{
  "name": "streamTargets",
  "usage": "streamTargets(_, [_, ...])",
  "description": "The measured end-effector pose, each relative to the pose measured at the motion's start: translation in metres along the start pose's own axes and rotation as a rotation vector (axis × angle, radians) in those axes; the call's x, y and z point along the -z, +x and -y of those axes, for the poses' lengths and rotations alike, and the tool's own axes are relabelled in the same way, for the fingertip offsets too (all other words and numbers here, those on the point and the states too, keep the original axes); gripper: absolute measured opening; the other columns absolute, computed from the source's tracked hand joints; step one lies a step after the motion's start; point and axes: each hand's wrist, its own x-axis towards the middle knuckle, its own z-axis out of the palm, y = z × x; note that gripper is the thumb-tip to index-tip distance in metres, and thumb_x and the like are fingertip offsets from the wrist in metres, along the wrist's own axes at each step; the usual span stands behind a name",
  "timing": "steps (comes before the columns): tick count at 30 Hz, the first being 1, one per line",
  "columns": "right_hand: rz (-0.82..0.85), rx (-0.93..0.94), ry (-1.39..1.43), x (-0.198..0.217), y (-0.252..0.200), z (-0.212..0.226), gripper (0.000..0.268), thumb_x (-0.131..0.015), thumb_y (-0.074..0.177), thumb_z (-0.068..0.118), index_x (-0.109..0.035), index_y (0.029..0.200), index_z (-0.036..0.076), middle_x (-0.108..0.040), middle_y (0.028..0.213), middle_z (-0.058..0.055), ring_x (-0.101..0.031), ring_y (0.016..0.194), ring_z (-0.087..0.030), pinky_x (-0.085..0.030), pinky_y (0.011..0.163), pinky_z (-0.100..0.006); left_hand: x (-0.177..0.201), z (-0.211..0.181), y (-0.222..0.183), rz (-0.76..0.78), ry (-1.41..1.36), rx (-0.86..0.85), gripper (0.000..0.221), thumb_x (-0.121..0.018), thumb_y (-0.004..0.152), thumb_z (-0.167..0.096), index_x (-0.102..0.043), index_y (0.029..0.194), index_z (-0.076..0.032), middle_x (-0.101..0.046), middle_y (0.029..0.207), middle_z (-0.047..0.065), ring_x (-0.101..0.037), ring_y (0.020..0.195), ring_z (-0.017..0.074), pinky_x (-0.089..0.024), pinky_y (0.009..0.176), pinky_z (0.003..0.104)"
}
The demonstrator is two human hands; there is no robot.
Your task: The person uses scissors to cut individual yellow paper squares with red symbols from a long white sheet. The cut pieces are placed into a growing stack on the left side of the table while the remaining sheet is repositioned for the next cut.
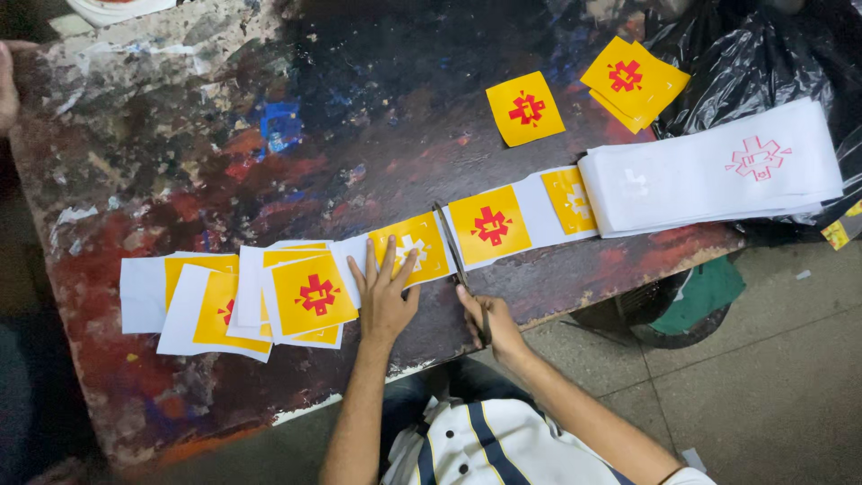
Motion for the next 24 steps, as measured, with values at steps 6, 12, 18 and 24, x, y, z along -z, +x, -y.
streamTargets(6, [-0.031, 0.031, 0.026, -0.008, 0.002, -0.011, 0.053, -0.071, 0.092, 0.051, -0.050, 0.062, 0.012, -0.046, 0.051, 0.001, -0.038, 0.037, -0.009, -0.030, 0.034, -0.027, -0.001, 0.001, -0.001, -0.001, -0.009, -0.002, 0.056, -0.074, 0.083, -0.023, -0.065, 0.138, -0.022, -0.038, 0.163, 0.013, -0.022, 0.153, 0.0471, -0.006, 0.119, 0.074])
streamTargets(12, [-0.030, 0.028, 0.054, -0.008, 0.003, -0.013, 0.049, -0.073, 0.091, 0.045, -0.050, 0.062, 0.013, -0.046, 0.051, 0.002, -0.038, 0.037, -0.008, -0.029, 0.035, -0.026, -0.007, 0.004, -0.003, -0.003, 0.009, -0.008, 0.058, -0.073, 0.084, -0.020, -0.062, 0.141, -0.024, -0.037, 0.163, 0.012, -0.022, 0.153, 0.0470, -0.006, 0.118, 0.075])
streamTargets(18, [-0.032, 0.030, 0.045, -0.008, 0.002, -0.011, 0.049, -0.075, 0.090, 0.043, -0.049, 0.062, 0.013, -0.046, 0.050, 0.002, -0.038, 0.037, -0.008, -0.028, 0.034, -0.026, -0.009, 0.007, -0.006, 0.008, 0.052, -0.020, 0.063, -0.065, 0.087, -0.009, -0.057, 0.147, -0.025, -0.037, 0.163, 0.014, -0.022, 0.152, 0.0490, -0.006, 0.118, 0.076])
streamTargets(24, [0.039, -0.003, 0.016, 0.003, -0.008, -0.003, 0.046, -0.071, 0.093, 0.043, -0.052, 0.064, 0.013, -0.047, 0.052, 0.002, -0.041, 0.038, -0.009, -0.031, 0.036, -0.026, 0.018, 0.002, -0.004, -0.103, 0.043, 0.013, 0.064, -0.057, 0.091, 0.001, -0.056, 0.149, -0.026, -0.040, 0.163, 0.014, -0.029, 0.153, 0.0463, -0.010, 0.121, 0.075])
